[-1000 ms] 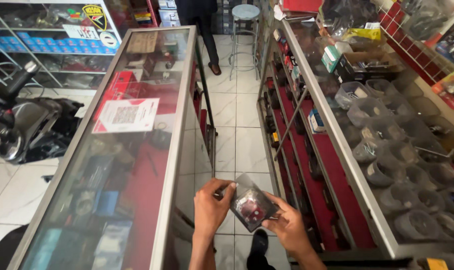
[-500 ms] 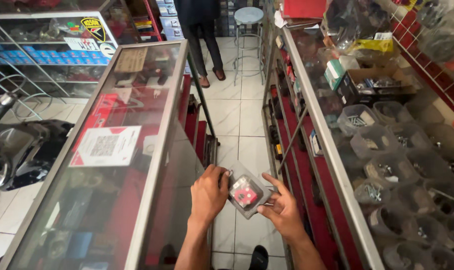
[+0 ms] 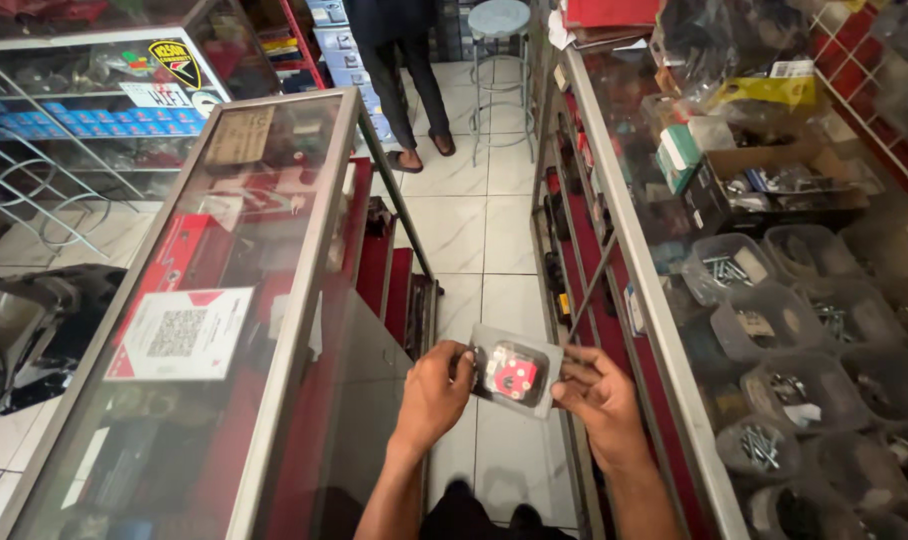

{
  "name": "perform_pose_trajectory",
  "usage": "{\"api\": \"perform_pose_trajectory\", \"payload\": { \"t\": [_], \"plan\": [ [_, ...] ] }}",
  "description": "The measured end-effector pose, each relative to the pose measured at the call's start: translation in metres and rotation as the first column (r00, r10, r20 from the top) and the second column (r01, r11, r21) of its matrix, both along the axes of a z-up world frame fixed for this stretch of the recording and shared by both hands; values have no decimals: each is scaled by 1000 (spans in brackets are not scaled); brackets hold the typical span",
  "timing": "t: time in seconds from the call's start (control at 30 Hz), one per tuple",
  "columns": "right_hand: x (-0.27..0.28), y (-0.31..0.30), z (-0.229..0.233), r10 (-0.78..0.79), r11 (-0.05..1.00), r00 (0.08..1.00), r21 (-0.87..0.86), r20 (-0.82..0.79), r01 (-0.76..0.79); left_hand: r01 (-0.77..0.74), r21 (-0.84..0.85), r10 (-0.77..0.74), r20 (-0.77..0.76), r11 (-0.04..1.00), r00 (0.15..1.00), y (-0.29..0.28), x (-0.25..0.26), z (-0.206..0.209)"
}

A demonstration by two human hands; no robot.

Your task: The person picks up packaged motorcycle rollers from a counter, carries them to a wire rack, and hangs them on a hook before repeating the process with another packaged part.

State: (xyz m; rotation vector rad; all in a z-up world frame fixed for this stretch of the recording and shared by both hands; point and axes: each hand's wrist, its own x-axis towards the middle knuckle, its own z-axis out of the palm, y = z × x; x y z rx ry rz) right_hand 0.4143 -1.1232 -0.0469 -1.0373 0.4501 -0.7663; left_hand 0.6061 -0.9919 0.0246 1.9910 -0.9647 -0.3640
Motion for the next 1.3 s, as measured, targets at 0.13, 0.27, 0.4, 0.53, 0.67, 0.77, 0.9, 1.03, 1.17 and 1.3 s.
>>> {"api": "perform_pose_trajectory", "payload": {
  "t": [0.13,0.27,0.4,0.53,0.67,0.77,0.9,1.03,1.17,1.3],
  "plan": [
    [15,-20,-23,-39,999,997,-35,-69,37,-18,-71,13,-64,997,998,-23,16,-6],
    [40,-41,-33,-56,998,991,-21,-123,54,-40,-207,17,-110,978,994,-57,47,-29],
    [79,-61,-14,46,998,983,46,-176,-39,-108,-394,-91,-453,913,887,-96,83,-45],
    [122,-83,13,97,994,956,70,-276,-81,-181,-495,-182,-598,850,781,-131,111,-33],
    [163,-103,17,21,972,907,-204,-421,-117,-65,-531,-238,-482,845,843,-145,147,-9],
    [198,-116,2,72,983,941,-136,-332,-123,17,-518,-212,-319,855,924,-152,174,0],
    [232,-126,-9,-12,990,971,-136,-239,-21,114,-471,-285,-310,875,907,-157,202,3],
    [253,-137,-3,-94,992,976,-96,-194,77,109,-562,-361,-361,820,859,-167,219,-1],
    [269,-147,9,-124,991,981,-70,-150,115,101,-475,-298,-360,874,884,-178,238,-16],
    [289,-160,10,-139,990,985,-32,-99,136,119,-393,-299,-437,912,848,-191,254,-31]
  ]
}}
